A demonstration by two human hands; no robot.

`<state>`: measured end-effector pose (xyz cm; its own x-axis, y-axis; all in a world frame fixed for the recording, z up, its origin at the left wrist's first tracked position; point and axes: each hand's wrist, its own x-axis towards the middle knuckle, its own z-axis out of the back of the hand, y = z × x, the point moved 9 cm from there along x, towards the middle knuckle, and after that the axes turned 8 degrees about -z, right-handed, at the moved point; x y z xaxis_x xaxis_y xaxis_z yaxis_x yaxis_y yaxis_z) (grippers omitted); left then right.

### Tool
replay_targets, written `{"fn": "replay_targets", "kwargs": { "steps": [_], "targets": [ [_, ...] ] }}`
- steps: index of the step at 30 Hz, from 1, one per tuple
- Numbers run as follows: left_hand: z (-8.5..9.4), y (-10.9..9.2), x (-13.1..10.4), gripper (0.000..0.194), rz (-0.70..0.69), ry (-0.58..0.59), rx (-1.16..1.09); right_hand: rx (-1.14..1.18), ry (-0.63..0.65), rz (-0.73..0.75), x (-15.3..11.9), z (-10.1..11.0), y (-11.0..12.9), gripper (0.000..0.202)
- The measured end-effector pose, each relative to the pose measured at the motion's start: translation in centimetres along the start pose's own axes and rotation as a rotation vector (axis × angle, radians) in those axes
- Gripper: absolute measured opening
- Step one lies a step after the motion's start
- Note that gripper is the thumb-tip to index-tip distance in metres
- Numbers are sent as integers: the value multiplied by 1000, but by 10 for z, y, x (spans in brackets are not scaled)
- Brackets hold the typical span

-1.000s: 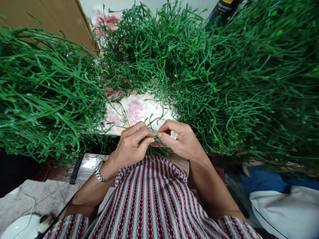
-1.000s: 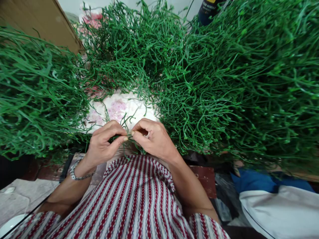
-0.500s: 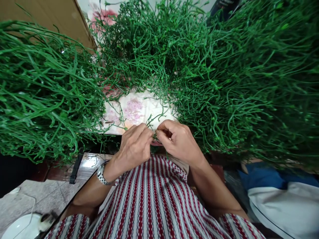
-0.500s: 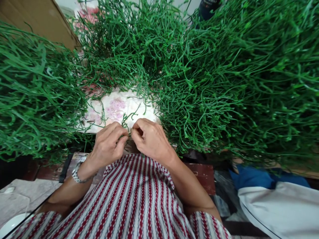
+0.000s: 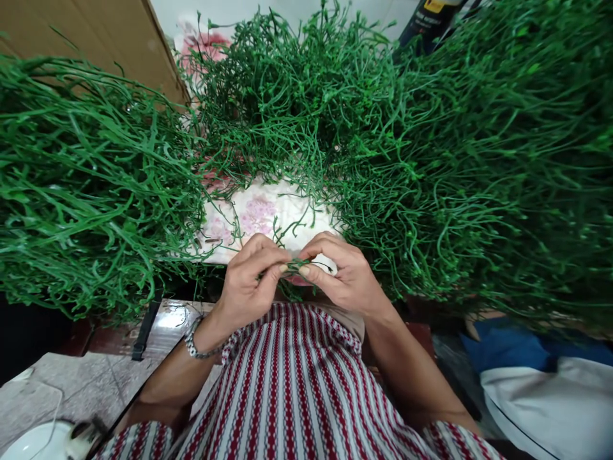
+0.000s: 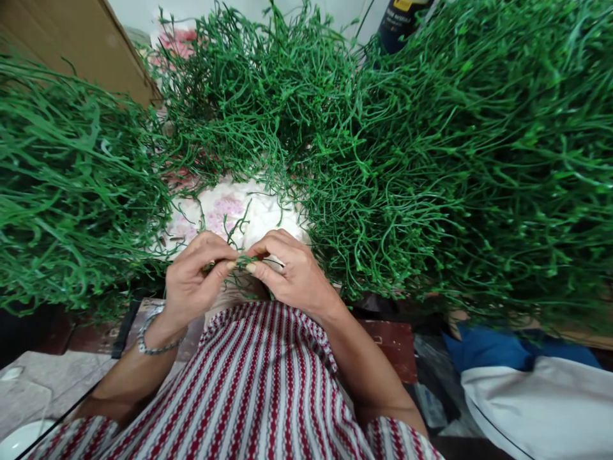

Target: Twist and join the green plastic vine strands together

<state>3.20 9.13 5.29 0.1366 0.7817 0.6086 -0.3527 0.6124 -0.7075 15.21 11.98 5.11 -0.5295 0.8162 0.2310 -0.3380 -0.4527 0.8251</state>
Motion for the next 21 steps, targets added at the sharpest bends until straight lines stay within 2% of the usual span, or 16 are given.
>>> {"fn": "replay_targets", "kwargs": {
  "steps": [3,7,12,16,21],
  "targets": [
    [-2,-12,1,20,-116,56,197,-53,-38,13,-1,1,2,9],
    [-6,-20,3,16,-178,112,340,-60,-43,14,-2,-1,2,10],
    [-5,-16,4,12,-129,86,318,11,-32,-44,-2,-3,-1,10],
    [-5,-14,2,12,-147,92,323,78,14,-91,-1,-6,-5,8],
    [-5,-7,0,11,-57,147,292,-41,41,-22,0,-6,0,10]
  ]
}}
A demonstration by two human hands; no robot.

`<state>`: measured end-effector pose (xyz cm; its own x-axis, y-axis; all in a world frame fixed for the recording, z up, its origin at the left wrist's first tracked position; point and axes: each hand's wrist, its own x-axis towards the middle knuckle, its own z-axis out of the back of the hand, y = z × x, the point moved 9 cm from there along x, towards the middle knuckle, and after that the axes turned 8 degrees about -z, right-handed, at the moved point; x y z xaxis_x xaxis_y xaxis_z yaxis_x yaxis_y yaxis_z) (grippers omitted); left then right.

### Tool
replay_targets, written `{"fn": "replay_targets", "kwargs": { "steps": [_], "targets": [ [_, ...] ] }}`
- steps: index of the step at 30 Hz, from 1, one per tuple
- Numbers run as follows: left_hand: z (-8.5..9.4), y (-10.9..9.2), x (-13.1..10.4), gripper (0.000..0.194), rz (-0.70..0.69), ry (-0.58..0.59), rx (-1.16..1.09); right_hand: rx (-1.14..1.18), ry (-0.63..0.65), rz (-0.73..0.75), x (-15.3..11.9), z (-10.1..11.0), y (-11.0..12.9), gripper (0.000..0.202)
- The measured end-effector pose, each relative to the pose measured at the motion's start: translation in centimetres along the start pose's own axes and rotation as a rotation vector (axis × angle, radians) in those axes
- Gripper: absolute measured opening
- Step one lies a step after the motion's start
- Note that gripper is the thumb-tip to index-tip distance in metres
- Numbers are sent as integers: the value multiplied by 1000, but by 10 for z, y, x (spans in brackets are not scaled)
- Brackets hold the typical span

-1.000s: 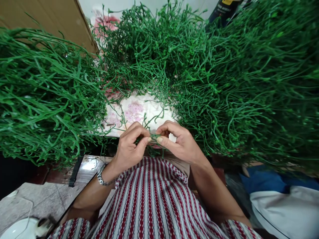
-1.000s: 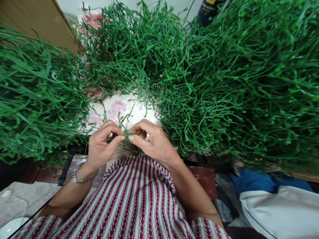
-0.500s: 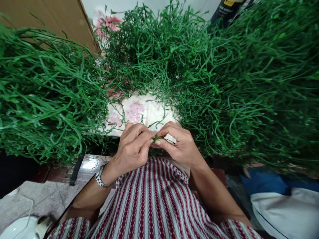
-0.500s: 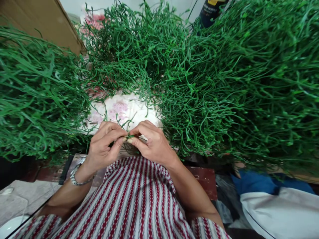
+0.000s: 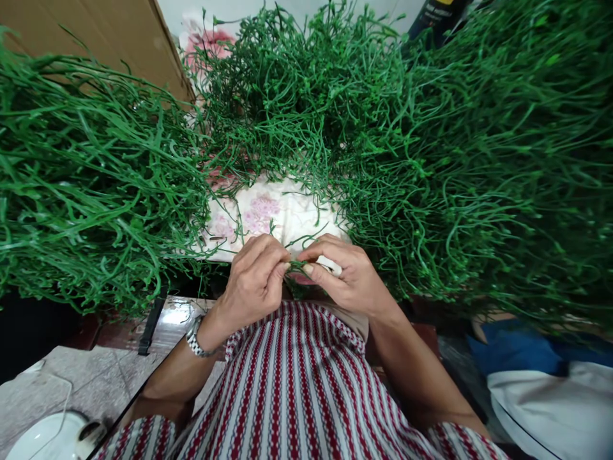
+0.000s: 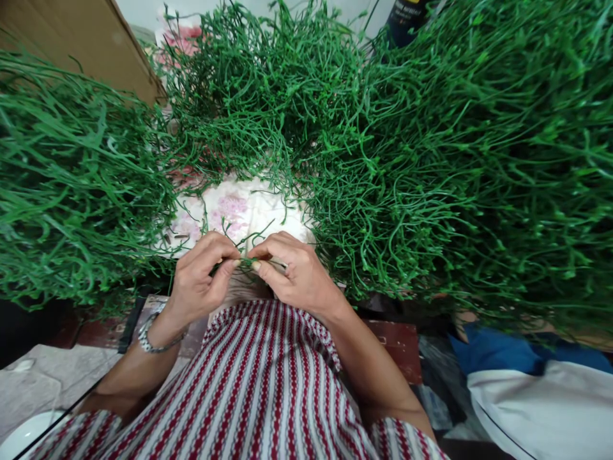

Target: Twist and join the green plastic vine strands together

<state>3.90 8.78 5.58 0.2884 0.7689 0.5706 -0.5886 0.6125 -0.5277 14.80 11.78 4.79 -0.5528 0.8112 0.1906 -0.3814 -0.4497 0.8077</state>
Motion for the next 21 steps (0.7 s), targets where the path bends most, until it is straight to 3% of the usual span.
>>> {"fn": "replay_targets", "kwargs": {
  "steps": [4,8,15,21],
  "targets": [
    [-2,-2,2,11,25,63,5,-160,-44,90,2,4,10,8],
    [-8,3,4,9,84,119,-114,-119,-27,134,3,3,14,8],
    [-6,18,-3,8,215,-48,-218,117,-89,34,3,-6,-2,12],
    [-2,6,-4,14,87,-140,1,-46,-120,45,4,-6,-2,6]
  ]
}}
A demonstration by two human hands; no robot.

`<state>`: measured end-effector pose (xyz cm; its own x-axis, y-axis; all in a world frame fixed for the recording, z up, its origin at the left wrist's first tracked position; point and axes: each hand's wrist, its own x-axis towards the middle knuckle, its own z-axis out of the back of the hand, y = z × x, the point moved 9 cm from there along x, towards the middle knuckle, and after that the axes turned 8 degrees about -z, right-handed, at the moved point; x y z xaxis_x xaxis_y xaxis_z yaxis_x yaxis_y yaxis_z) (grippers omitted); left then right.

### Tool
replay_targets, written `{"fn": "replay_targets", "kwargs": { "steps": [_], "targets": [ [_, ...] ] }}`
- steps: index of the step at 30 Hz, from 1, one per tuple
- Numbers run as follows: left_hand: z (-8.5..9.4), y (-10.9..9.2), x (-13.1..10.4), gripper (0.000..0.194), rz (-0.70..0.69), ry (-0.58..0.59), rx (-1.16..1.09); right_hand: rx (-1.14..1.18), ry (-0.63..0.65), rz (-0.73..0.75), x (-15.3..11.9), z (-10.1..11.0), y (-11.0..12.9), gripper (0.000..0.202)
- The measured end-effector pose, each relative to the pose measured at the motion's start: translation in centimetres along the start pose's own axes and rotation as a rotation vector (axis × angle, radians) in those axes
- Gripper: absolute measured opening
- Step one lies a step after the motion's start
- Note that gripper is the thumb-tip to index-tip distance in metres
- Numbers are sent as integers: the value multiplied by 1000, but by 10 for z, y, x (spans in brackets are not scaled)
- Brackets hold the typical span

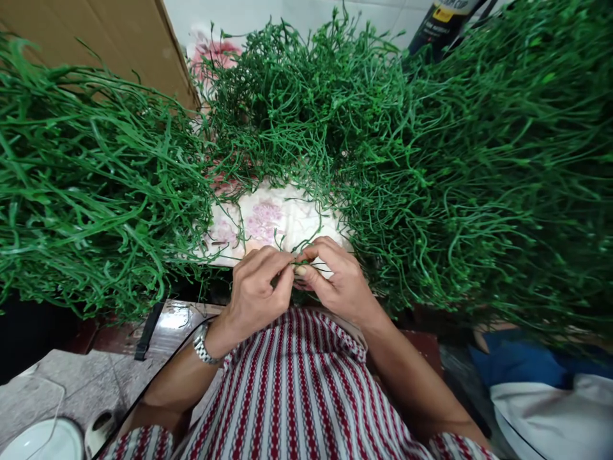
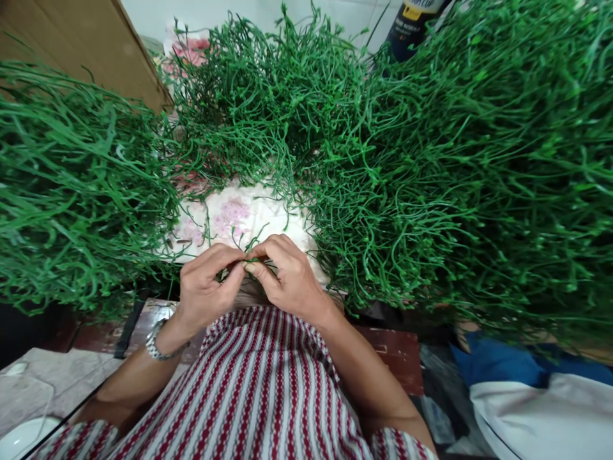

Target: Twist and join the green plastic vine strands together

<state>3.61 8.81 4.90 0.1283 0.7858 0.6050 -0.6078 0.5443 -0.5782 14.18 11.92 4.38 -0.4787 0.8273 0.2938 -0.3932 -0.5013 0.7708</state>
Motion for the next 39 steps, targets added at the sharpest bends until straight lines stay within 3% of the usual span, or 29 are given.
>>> {"fn": "replay_targets", "kwargs": {
  "steps": [3,6,9,12,16,20,25,29,33,36,39],
  "targets": [
    [0,-7,2,12,-71,-1,116,-167,59,72,0,-3,5,10],
    [-1,-4,3,12,-37,23,99,-414,98,130,-1,-8,11,15],
    [-6,-2,3,14,-1,105,102,-700,131,163,-1,-12,16,16],
    [-14,-1,1,15,16,217,108,-814,189,183,-2,-15,19,16],
    [-19,6,-2,15,81,278,-23,-654,210,146,-2,-11,16,19],
    [-15,17,-5,12,161,209,-217,-223,167,65,-3,-8,9,13],
    [-12,19,-5,11,148,167,-191,77,84,-83,-4,-10,-7,7],
    [-12,5,0,13,-8,226,-29,18,198,-56,-2,-13,-6,9],
    [-15,-5,2,15,-151,326,147,-211,294,-31,-3,-13,-1,11],
    [-16,-2,1,15,-144,348,109,-334,297,-43,-5,-13,0,12],
    [-13,0,1,15,-128,319,80,-255,260,-37,-3,-9,4,17]
  ]
}}
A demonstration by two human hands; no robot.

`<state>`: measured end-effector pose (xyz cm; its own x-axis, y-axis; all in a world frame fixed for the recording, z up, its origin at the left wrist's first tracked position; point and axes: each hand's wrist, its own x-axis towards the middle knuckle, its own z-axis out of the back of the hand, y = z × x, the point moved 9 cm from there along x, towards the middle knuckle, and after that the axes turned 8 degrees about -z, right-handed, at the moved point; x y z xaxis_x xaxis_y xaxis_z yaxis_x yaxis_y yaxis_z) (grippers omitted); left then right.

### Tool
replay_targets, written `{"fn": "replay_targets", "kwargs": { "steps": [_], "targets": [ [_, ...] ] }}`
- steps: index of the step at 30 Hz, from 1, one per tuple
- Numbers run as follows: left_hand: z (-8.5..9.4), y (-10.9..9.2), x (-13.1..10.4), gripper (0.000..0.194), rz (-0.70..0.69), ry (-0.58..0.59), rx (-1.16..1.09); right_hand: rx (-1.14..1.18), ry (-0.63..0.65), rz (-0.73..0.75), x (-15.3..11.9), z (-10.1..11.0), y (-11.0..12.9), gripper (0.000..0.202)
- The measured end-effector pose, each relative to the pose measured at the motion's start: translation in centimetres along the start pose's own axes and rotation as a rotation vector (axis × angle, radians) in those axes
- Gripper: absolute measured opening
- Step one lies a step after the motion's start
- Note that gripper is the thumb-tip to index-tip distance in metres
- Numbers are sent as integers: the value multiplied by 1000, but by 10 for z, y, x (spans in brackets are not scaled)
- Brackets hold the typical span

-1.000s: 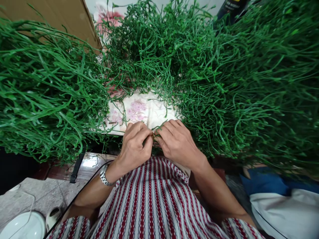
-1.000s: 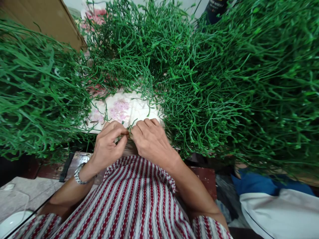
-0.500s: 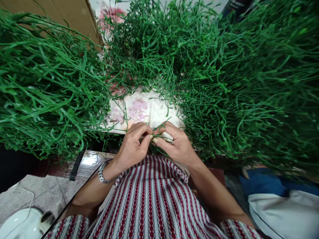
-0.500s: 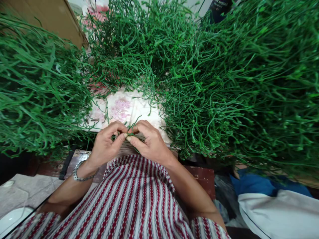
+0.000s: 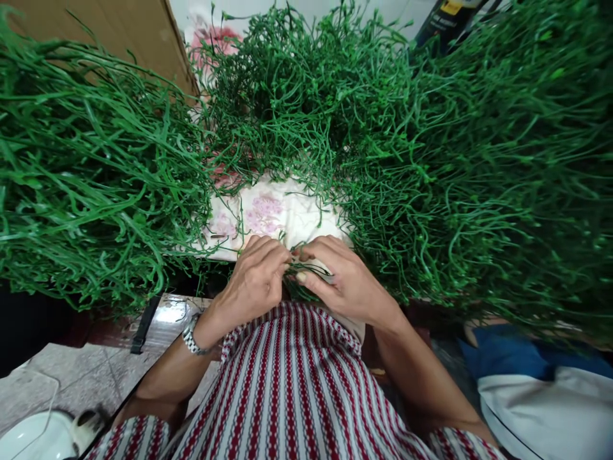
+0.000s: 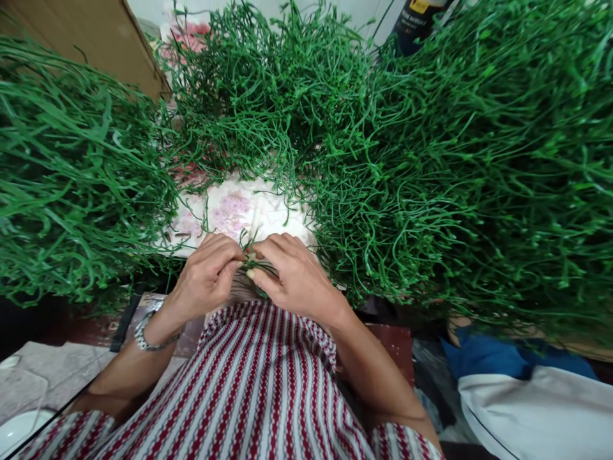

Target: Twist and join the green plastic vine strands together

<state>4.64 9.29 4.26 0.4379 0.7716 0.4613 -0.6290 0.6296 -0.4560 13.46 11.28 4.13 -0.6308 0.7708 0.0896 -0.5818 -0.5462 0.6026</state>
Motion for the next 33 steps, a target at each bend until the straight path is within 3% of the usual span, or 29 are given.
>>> {"fn": "replay_targets", "kwargs": {
  "steps": [6,12,15,17,23,25,29,33],
  "targets": [
    [-1,-19,-2,22,-144,-63,-1,223,-7,-76,13,6,-8,19],
    [-3,-29,-6,22,-239,-147,-134,375,131,-111,34,-12,-10,29],
    [-3,-22,-4,18,-173,-152,-240,458,141,-139,39,-21,-15,30],
    [-1,-12,-3,15,-81,-188,-295,444,75,-176,37,-19,-22,29],
    [3,16,-7,10,133,-274,-340,357,-164,-255,10,14,-37,23],
    [2,21,-8,9,184,-267,-340,424,-151,-202,8,18,-32,21],
    [-1,23,-8,9,243,-257,-315,476,-18,-99,11,5,-19,20],
    [3,16,-4,10,187,-291,-300,465,-71,-108,11,-4,-20,13]
  ]
}}
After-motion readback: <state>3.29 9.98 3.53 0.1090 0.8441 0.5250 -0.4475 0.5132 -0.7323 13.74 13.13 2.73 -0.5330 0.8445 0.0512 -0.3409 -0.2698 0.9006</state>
